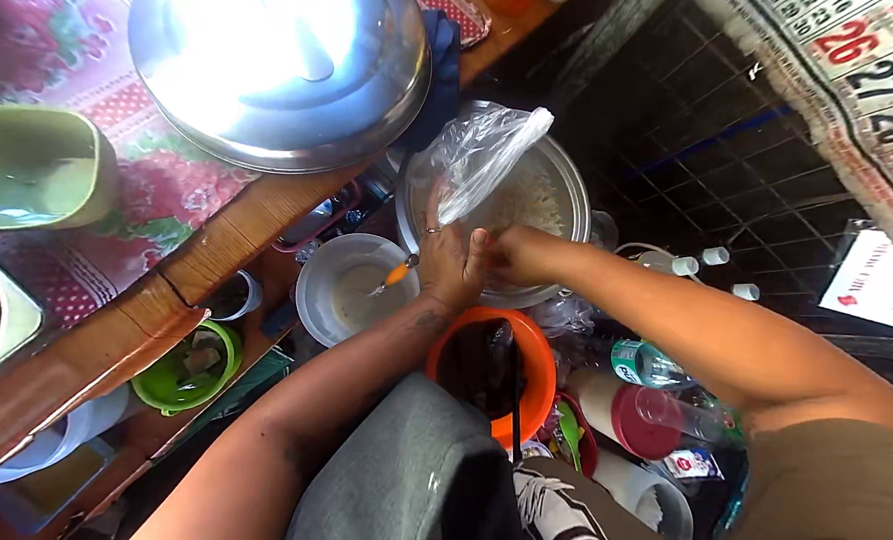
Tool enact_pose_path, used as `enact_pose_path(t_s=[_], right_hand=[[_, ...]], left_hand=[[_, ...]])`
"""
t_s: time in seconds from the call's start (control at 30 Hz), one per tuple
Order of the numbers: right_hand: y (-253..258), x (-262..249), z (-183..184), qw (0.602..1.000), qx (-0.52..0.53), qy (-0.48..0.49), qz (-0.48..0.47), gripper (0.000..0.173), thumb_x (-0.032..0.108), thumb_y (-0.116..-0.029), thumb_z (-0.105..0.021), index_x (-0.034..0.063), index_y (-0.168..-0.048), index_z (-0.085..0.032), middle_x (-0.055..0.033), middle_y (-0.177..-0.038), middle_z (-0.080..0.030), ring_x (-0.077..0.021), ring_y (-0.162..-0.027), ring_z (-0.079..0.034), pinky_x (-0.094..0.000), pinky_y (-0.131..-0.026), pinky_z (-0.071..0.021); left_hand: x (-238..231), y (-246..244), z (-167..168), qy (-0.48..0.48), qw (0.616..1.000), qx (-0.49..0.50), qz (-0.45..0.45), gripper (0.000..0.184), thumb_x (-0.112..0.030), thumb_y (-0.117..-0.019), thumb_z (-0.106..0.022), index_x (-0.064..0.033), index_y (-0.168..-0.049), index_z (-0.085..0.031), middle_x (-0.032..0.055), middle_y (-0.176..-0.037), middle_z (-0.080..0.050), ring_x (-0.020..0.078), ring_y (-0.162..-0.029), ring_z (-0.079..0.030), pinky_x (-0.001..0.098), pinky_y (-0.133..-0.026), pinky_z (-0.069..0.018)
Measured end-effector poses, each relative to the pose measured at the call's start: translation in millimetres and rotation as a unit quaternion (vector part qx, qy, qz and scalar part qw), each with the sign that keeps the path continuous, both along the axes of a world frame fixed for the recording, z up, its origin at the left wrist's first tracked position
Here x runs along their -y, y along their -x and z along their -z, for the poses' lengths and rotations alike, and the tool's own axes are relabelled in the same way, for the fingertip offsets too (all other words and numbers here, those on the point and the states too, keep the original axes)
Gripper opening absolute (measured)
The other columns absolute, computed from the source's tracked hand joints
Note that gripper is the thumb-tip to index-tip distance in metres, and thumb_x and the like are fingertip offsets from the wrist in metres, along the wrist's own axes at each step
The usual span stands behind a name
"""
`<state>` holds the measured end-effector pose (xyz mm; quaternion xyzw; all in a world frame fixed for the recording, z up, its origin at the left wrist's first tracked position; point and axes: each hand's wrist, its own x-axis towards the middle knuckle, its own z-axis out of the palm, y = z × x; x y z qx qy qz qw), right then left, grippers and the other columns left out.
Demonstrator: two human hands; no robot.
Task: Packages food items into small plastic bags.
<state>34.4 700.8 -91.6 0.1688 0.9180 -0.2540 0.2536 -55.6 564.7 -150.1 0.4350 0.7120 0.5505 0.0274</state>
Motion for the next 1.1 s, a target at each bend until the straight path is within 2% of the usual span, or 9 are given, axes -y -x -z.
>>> enact_pose_path(t_s=[0.13,0.23,0.37,0.43,0.6,0.83,1.0,1.07,1.1], right_hand=[[-2.9,2.4,-13.2,0.997,-0.042,0.047,-0.041,0.019,0.019,-0.0928,-0.073,0.0045,-0.08,-0.072,-0.0131,-0.09,-0.069,-0.0276,-0.081,-0.066,-0.0527,-0.076,-0.0542],[-0.6,-27.7,-19.4,0.994,-0.072,0.084,-0.013,0.03,0.02,-0.093,-0.074,0.0012,-0.072,-0.065,-0.0107,-0.069,-0.061,-0.0237,-0.066,-0.06,-0.0486,-0.063,-0.0487],[9.8,-54.0,-1.9,0.993,0.068,-0.098,-0.007,0.018,0.019,-0.0921,-0.076,0.0017,-0.085,-0.073,-0.0204,-0.09,-0.07,-0.041,-0.092,-0.068,-0.0663,-0.081,-0.0528],[8.0,-57.2,3.4,0.988,0.102,-0.119,-0.005,0.02,0.022,-0.0918,-0.076,0.0028,-0.086,-0.073,-0.0198,-0.091,-0.07,-0.041,-0.093,-0.068,-0.0662,-0.083,-0.052],[-5.4,-58.9,13.3,0.996,0.088,-0.013,0.032,0.028,0.032,-0.0929,-0.077,0.0054,-0.084,-0.073,-0.0132,-0.077,-0.068,-0.0319,-0.078,-0.067,-0.0598,-0.075,-0.0535],[13.4,-33.0,14.0,0.98,0.007,0.185,0.078,0.028,0.021,-0.0959,-0.074,0.0,-0.08,-0.065,-0.0059,-0.068,-0.055,-0.0147,-0.063,-0.051,-0.0379,-0.064,-0.0446],[25.5,-52.2,20.0,0.965,-0.064,0.23,0.108,0.024,0.018,-0.0966,-0.071,-0.0007,-0.083,-0.067,-0.0056,-0.071,-0.06,-0.0125,-0.067,-0.056,-0.0361,-0.068,-0.049],[30.4,-60.8,35.0,0.976,-0.098,0.163,0.105,0.024,0.021,-0.0946,-0.075,0.0003,-0.083,-0.069,-0.0083,-0.072,-0.062,-0.0175,-0.068,-0.059,-0.0423,-0.067,-0.05],[33.8,-58.7,40.4,0.983,-0.088,0.128,0.097,0.024,0.022,-0.0937,-0.076,-0.0005,-0.087,-0.071,-0.0129,-0.077,-0.066,-0.0247,-0.073,-0.063,-0.051,-0.073,-0.0523]], left_hand=[[1.0,-0.4,4.2,-0.016,1.0,0.019,-0.012,0.077,-0.057,-0.1059,-0.019,0.0051,-0.117,-0.062,0.0302,-0.155,-0.039,0.0322,-0.144,-0.042,0.0456,-0.117,-0.0364],[4.0,1.1,6.0,-0.031,0.998,0.046,0.008,0.084,-0.06,-0.1058,-0.019,0.0115,-0.132,-0.055,0.0334,-0.145,-0.047,0.0333,-0.139,-0.047,0.0468,-0.116,-0.0363],[5.9,2.2,7.0,-0.045,0.998,0.046,0.007,0.087,-0.064,-0.1055,-0.016,0.0096,-0.127,-0.057,0.0281,-0.127,-0.061,0.0278,-0.127,-0.057,0.0428,-0.108,-0.0443],[6.0,4.0,7.3,-0.051,0.998,0.045,0.015,0.083,-0.062,-0.1065,-0.018,0.0075,-0.132,-0.055,0.0264,-0.134,-0.058,0.0266,-0.132,-0.054,0.0423,-0.112,-0.042],[0.7,0.3,11.9,-0.088,0.994,0.064,0.002,0.083,-0.062,-0.1059,-0.022,0.0093,-0.132,-0.055,0.0273,-0.135,-0.056,0.0246,-0.134,-0.051,0.0396,-0.115,-0.0391],[5.6,-0.7,9.6,-0.072,0.996,0.058,0.005,0.086,-0.065,-0.1048,-0.019,0.0086,-0.123,-0.058,0.029,-0.131,-0.057,0.027,-0.129,-0.055,0.0409,-0.11,-0.0426],[5.8,12.0,-6.9,-0.067,0.983,0.166,0.035,0.075,-0.051,-0.1091,-0.022,0.0161,-0.126,-0.051,0.0258,-0.12,-0.06,0.0189,-0.121,-0.058,0.0346,-0.107,-0.0439],[4.3,22.0,-7.3,-0.088,0.969,0.223,0.064,0.074,-0.05,-0.11,-0.021,0.0166,-0.136,-0.041,0.0246,-0.13,-0.054,0.0154,-0.127,-0.054,0.0333,-0.111,-0.0439],[3.5,25.1,-4.9,-0.103,0.965,0.229,0.071,0.073,-0.05,-0.11,-0.023,0.0155,-0.139,-0.039,0.0234,-0.132,-0.053,0.0152,-0.128,-0.054,0.0344,-0.112,-0.0447]])
